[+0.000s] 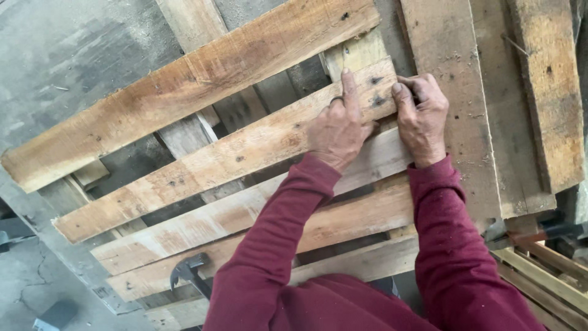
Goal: The person assembles a wooden pallet by placing planks onto a base frame and securing them with nails. They use a hammer to drive nails into the wood, working methodically across the structure.
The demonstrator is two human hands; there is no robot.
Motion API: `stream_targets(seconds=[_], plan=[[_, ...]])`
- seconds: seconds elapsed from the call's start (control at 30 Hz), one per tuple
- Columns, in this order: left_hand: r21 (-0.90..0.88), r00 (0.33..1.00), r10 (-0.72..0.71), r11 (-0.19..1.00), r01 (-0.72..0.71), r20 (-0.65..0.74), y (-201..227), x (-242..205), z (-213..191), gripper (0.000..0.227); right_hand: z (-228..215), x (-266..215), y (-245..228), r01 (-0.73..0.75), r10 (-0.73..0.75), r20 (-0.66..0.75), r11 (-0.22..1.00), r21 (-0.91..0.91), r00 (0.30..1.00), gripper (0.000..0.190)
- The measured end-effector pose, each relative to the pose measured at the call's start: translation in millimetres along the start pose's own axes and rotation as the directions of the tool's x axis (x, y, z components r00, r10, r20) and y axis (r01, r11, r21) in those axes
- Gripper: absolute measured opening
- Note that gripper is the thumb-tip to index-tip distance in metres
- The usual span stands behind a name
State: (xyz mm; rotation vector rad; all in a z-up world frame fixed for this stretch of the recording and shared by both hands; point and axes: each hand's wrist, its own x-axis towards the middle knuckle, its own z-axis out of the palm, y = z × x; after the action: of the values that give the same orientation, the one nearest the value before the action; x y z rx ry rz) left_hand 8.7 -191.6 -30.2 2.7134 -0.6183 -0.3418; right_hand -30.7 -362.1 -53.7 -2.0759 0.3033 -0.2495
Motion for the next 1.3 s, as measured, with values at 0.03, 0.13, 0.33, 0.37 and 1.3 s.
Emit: stream_targets(seconds=[0.03, 0.13, 0.33, 0.37, 1.3], plan=[[0.010, 0.999, -0.028, 1.000, 0.028, 0.047, 1.4, 0.7, -3.9, 0.124, -0.1, -2.8, 1.4, 0.011, -0.011, -0.010, 1.000, -0.006, 1.000, 0.011], [0.060, 0.981, -0.087, 0.995, 0.077, 0.171, 3.6, 10.8, -13.0, 0.125, 0.3, -4.6, 4.1, 0.000, 0.000, -0.012, 1.000, 0.009, 1.000, 0.011], [0.065, 0.966, -0.117, 0.992, 0.104, 0.232, 8.2, 20.4, -16.5, 0.114, -4.3, -2.4, 2.9, 0.037, -0.036, -0.017, 0.999, 0.033, 0.999, 0.012], [0.072, 0.973, -0.106, 0.993, 0.093, 0.206, 8.6, 19.3, -17.4, 0.115, -4.5, -2.4, 2.1, 0.033, -0.033, -0.008, 0.999, 0.042, 0.999, 0.013], [0.032, 0.968, -0.044, 0.999, 0.037, 0.247, 13.3, -104.1, -16.1, 0.096, -56.4, -93.3, 2.3, -0.201, 0.194, 0.126, 0.978, 0.046, 0.973, 0.022]])
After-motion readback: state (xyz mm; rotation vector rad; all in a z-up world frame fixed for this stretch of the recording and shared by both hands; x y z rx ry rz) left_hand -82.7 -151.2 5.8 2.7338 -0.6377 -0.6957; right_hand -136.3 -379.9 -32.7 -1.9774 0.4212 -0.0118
